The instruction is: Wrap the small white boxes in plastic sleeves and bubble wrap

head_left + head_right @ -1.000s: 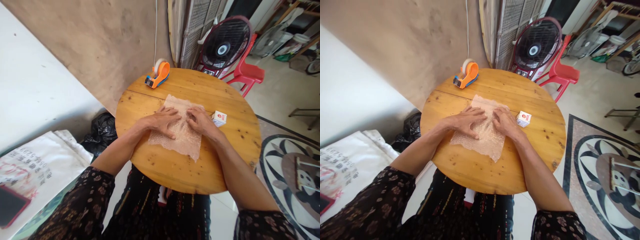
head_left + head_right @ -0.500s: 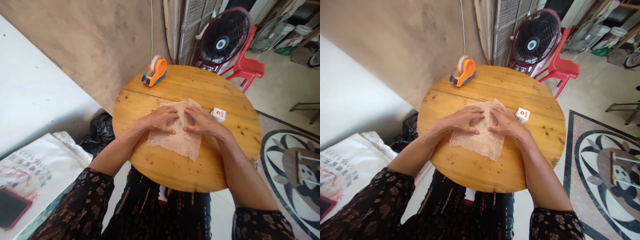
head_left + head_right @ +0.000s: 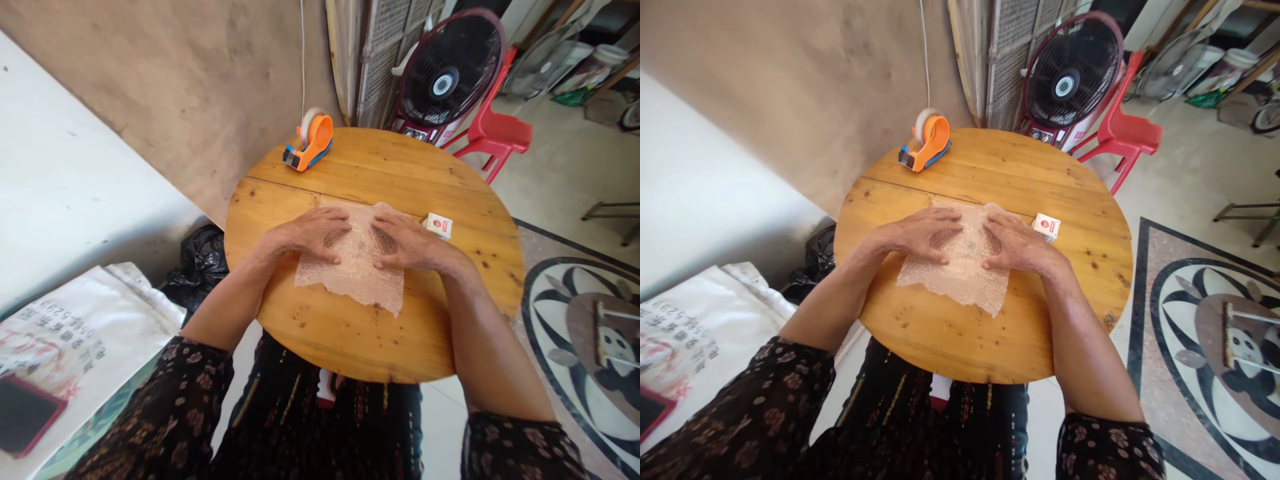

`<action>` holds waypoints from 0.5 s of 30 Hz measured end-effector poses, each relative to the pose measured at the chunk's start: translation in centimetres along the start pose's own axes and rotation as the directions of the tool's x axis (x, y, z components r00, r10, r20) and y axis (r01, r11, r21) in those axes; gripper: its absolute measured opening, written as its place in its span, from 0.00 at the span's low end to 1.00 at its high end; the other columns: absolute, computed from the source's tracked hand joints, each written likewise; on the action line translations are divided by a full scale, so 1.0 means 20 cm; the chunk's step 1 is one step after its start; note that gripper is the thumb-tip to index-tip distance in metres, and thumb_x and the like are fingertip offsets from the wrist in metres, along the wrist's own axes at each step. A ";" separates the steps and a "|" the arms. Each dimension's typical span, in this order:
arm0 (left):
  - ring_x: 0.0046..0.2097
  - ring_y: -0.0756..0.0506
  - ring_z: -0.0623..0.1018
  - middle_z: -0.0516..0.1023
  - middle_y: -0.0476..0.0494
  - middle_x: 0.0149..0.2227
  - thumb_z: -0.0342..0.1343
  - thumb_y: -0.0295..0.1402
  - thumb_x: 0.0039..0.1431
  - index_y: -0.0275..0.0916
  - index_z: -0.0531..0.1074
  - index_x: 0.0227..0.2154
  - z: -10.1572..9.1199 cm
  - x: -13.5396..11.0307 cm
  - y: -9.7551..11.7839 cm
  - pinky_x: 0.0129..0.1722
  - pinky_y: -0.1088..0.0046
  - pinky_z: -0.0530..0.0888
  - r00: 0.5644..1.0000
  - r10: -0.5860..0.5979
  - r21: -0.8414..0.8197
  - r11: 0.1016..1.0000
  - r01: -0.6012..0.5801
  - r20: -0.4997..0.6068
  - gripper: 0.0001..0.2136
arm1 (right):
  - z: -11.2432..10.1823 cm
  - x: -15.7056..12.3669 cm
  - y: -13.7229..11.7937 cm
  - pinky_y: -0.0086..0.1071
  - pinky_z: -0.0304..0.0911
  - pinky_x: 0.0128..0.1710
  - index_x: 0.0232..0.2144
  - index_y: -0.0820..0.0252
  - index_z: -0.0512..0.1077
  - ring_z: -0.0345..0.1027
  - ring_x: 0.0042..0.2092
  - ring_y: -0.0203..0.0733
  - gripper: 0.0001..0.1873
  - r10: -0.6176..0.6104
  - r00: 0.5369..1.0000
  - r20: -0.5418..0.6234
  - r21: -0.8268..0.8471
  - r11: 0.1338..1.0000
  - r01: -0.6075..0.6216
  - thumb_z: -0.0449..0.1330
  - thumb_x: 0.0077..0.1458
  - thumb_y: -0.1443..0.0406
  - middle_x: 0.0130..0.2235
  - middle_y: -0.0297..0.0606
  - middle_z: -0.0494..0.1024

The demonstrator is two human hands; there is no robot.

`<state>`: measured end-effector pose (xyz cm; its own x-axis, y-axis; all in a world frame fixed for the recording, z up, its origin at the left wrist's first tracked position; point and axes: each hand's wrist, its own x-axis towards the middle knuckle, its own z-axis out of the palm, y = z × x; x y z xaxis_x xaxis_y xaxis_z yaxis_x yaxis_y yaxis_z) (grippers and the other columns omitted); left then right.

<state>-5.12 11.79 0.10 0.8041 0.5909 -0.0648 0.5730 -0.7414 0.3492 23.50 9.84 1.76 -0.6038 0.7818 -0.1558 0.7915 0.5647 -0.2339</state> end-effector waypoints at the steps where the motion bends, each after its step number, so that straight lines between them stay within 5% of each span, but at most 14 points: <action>1: 0.71 0.32 0.57 0.56 0.32 0.71 0.64 0.53 0.52 0.39 0.65 0.64 0.00 0.00 0.00 0.69 0.53 0.54 1.000 0.003 -0.005 1.000 -0.003 -0.016 0.40 | 0.00 0.00 0.01 0.59 0.49 0.68 0.66 0.60 0.63 0.48 0.71 0.64 0.49 -0.009 1.000 -0.008 0.008 1.000 0.010 0.68 0.46 0.48 0.71 0.52 0.58; 8: 0.60 0.36 0.72 0.74 0.37 0.57 0.58 0.45 0.59 0.40 0.75 0.52 0.03 0.04 0.11 0.63 0.56 0.63 0.952 0.120 -0.054 0.989 -0.141 -0.282 0.22 | 0.00 -0.01 0.01 0.59 0.52 0.67 0.65 0.60 0.65 0.51 0.70 0.66 0.48 0.007 1.000 -0.015 0.036 0.999 -0.007 0.69 0.44 0.48 0.70 0.52 0.60; 15: 0.57 0.37 0.72 0.75 0.36 0.54 0.57 0.37 0.58 0.39 0.77 0.46 0.06 0.07 0.14 0.60 0.57 0.66 0.956 0.168 -0.078 0.978 -0.192 -0.240 0.15 | -0.02 -0.01 -0.02 0.58 0.51 0.68 0.63 0.63 0.67 0.50 0.71 0.65 0.44 0.025 1.000 0.001 0.036 0.999 -0.025 0.66 0.49 0.46 0.70 0.55 0.59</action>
<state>-2.21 10.20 -0.15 0.8272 0.5167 0.2209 0.3942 -0.8137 0.4273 23.43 9.53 2.37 -0.5835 0.7958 -0.1622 0.8026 0.5346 -0.2646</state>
